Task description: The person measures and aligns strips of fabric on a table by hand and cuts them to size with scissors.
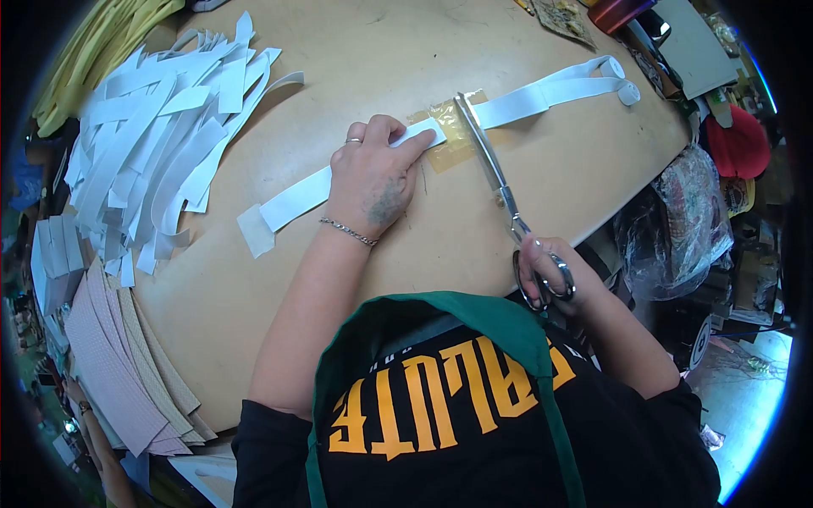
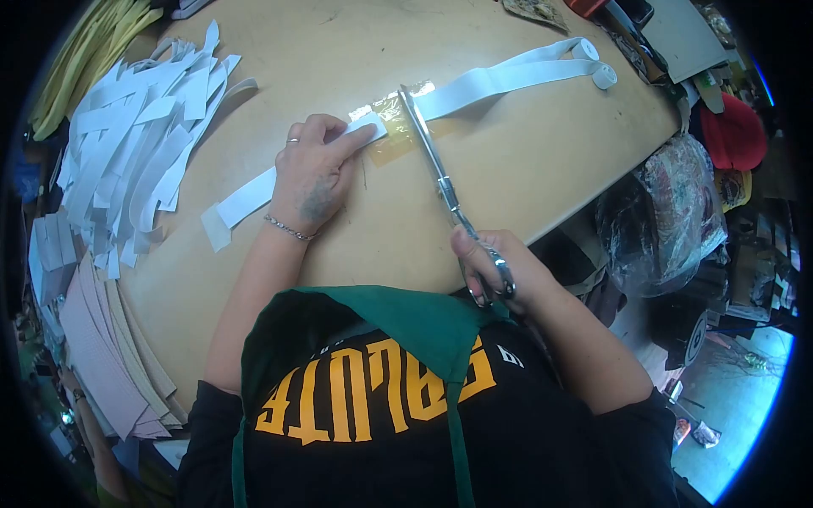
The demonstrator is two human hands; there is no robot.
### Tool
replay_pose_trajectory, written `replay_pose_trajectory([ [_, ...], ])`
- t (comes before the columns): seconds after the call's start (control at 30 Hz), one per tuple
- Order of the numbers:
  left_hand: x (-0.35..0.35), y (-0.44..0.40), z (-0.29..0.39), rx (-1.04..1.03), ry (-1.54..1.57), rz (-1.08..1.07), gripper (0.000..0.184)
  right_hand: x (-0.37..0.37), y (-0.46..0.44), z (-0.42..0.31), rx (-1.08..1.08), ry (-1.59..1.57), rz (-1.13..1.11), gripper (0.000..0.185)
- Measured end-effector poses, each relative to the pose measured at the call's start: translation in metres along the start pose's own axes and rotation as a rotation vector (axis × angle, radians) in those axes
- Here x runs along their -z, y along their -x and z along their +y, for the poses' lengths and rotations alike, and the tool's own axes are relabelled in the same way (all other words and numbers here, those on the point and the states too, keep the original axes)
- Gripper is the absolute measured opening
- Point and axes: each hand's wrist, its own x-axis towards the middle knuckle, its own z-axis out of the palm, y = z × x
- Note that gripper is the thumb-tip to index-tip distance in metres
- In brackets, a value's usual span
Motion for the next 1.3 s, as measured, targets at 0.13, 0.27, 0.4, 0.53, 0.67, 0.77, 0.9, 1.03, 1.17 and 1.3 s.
replay_pose_trajectory([
  [0.13, 0.002, -0.001, 0.004, 0.006, -0.032, -0.017, 0.031, 0.009, 0.006, -0.003, 0.007, -0.045, -0.054, 0.062],
  [0.27, 0.003, -0.002, 0.005, 0.011, -0.030, -0.020, 0.032, 0.022, 0.009, -0.003, 0.112, 0.036, -0.176, 0.058],
  [0.4, 0.003, -0.002, 0.005, 0.016, -0.028, -0.024, 0.033, 0.049, 0.003, -0.042, 0.429, 0.150, -0.219, 0.051],
  [0.53, 0.004, -0.003, 0.005, 0.004, 0.006, -0.015, 0.031, 0.073, -0.034, -0.124, 0.575, 0.476, 0.199, 0.045],
  [0.67, -0.001, 0.000, -0.003, -0.036, 0.061, 0.032, 0.031, 0.097, -0.148, -0.170, 0.589, 0.793, 0.566, 0.030],
  [0.77, 0.009, -0.004, 0.001, 0.046, 0.112, 0.010, 0.038, 0.108, -0.220, -0.173, 0.545, 0.897, 0.631, 0.035],
  [0.9, 0.004, -0.002, -0.008, 0.127, 0.307, 0.022, 0.054, 0.114, -0.245, -0.160, 0.622, 0.924, 0.660, 0.038],
  [1.03, 0.013, -0.004, -0.008, 0.228, 0.615, -0.009, 0.054, 0.082, -0.178, -0.156, 1.049, 1.013, 0.622, 0.038],
  [1.17, 0.010, 0.000, -0.009, 0.264, 0.821, 0.086, 0.051, 0.019, -0.133, -0.122, 0.865, 0.978, -0.042, 0.037],
  [1.3, 0.006, 0.003, -0.012, 0.221, 0.778, 0.168, 0.049, 0.008, -0.142, -0.118, 0.760, 1.085, -0.040, 0.034],
])
